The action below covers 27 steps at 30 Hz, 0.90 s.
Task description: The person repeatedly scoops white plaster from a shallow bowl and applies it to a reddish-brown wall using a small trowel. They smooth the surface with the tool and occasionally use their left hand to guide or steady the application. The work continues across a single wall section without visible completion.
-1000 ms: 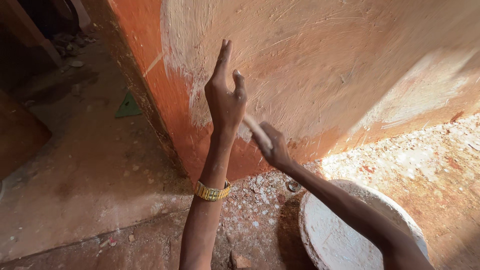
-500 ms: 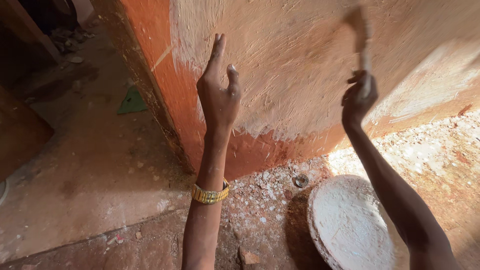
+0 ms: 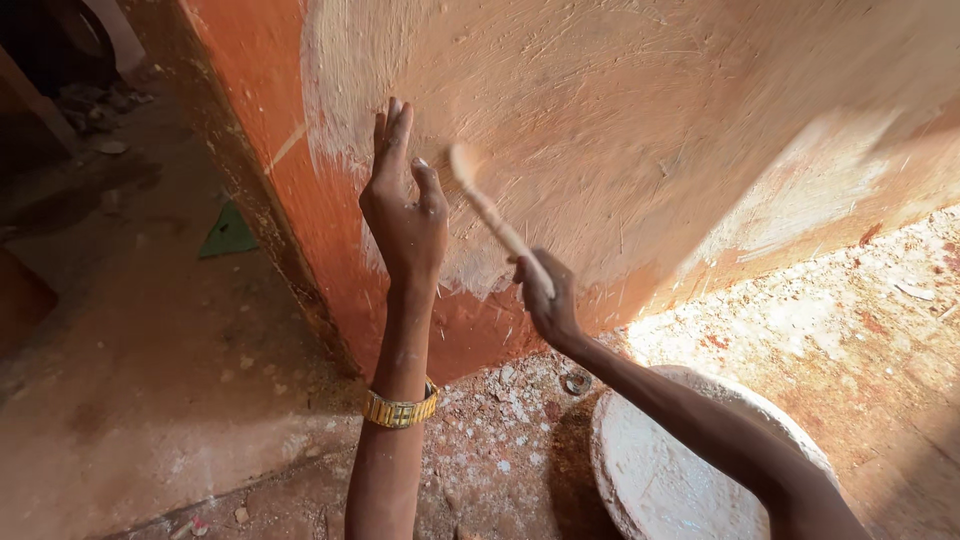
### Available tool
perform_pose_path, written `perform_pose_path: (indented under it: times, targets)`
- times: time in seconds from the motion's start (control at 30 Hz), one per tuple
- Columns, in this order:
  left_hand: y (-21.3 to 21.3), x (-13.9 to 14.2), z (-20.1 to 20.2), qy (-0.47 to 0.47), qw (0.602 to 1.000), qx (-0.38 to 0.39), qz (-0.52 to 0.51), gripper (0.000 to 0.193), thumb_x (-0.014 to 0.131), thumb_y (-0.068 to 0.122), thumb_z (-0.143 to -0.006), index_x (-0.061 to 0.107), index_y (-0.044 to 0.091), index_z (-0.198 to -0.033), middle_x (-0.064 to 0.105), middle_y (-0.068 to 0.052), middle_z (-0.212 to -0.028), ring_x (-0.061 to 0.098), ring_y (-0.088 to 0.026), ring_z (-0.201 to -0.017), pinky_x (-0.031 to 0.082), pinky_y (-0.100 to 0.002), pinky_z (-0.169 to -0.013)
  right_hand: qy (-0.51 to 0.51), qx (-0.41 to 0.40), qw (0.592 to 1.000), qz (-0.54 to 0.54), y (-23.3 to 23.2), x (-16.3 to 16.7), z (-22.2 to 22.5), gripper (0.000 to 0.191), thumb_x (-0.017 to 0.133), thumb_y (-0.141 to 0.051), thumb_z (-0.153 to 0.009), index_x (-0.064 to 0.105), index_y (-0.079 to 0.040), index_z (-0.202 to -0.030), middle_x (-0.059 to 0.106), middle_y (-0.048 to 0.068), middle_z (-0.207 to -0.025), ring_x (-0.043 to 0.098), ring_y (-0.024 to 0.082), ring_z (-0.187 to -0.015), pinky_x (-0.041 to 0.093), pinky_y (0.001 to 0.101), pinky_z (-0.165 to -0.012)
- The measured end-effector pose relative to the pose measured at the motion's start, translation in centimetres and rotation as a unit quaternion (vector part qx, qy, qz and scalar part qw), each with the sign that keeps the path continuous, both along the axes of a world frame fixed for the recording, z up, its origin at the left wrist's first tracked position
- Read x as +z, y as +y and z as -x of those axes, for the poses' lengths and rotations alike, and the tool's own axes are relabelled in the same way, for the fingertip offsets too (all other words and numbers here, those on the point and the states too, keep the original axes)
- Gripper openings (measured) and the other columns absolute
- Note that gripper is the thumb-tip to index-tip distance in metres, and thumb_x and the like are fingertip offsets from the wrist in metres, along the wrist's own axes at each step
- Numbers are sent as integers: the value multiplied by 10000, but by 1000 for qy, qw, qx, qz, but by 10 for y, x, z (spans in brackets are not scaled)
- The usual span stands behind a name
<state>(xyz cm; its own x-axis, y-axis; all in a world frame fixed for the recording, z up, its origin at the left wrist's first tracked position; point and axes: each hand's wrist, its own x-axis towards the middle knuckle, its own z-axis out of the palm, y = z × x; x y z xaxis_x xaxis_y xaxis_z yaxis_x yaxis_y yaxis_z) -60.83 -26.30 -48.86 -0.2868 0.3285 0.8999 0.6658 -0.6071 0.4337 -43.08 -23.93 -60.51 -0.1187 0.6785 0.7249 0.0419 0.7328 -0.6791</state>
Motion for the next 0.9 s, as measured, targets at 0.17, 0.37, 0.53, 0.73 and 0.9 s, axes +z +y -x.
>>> perform_pose_path:
  times: [0.17, 0.37, 0.53, 0.73, 0.9]
  targets:
    - [8, -5, 3, 6, 1000, 5, -1, 440, 456, 76, -1073, 544, 12, -1499, 534, -186, -1570, 436, -344, -1532, 379, -490, -1280, 7, -18, 999, 44, 9, 4, -13, 353, 501, -321, -1084, 726, -50, -1064, 696, 31, -744, 510, 44, -426, 427, 220, -315]
    - [14, -14, 5, -7, 1000, -7, 19, 513, 412, 123, -1012, 554, 9, -1491, 539, -186, -1565, 448, -350, -1524, 393, -489, -1274, 218, -112, 969, -11, 58, 45, -87, 415, 492, -409, -1113, 677, -46, -1036, 663, 24, -773, 456, 31, -416, 406, 221, -308]
    - [13, -11, 2, -7, 1000, -14, 14, 477, 453, 79, -1025, 556, 9, -1485, 527, -179, -1572, 430, -349, -1528, 396, -497, -1268, 293, -176, 940, 13, 70, 64, -114, 428, 497, -463, -1118, 633, -60, -1064, 574, -14, -762, 428, 20, -444, 358, 209, -331]
    - [10, -7, 5, -37, 999, -3, -7, 564, 432, 7, -949, 549, 40, -1500, 487, -171, -1608, 383, -363, -1557, 404, -511, -1272, 110, -103, 988, -26, 40, 43, -61, 341, 549, -350, -1132, 658, -27, -1149, 586, -1, -837, 471, 18, -561, 400, 206, -433]
    - [11, -7, 7, -26, 999, 15, -33, 538, 451, -17, -990, 554, 50, -1514, 488, -164, -1627, 372, -365, -1582, 343, -556, -1319, -80, 17, 996, -31, -6, 12, 3, 222, 532, -198, -1074, 674, -28, -1092, 682, 43, -827, 533, 75, -526, 447, 219, -392]
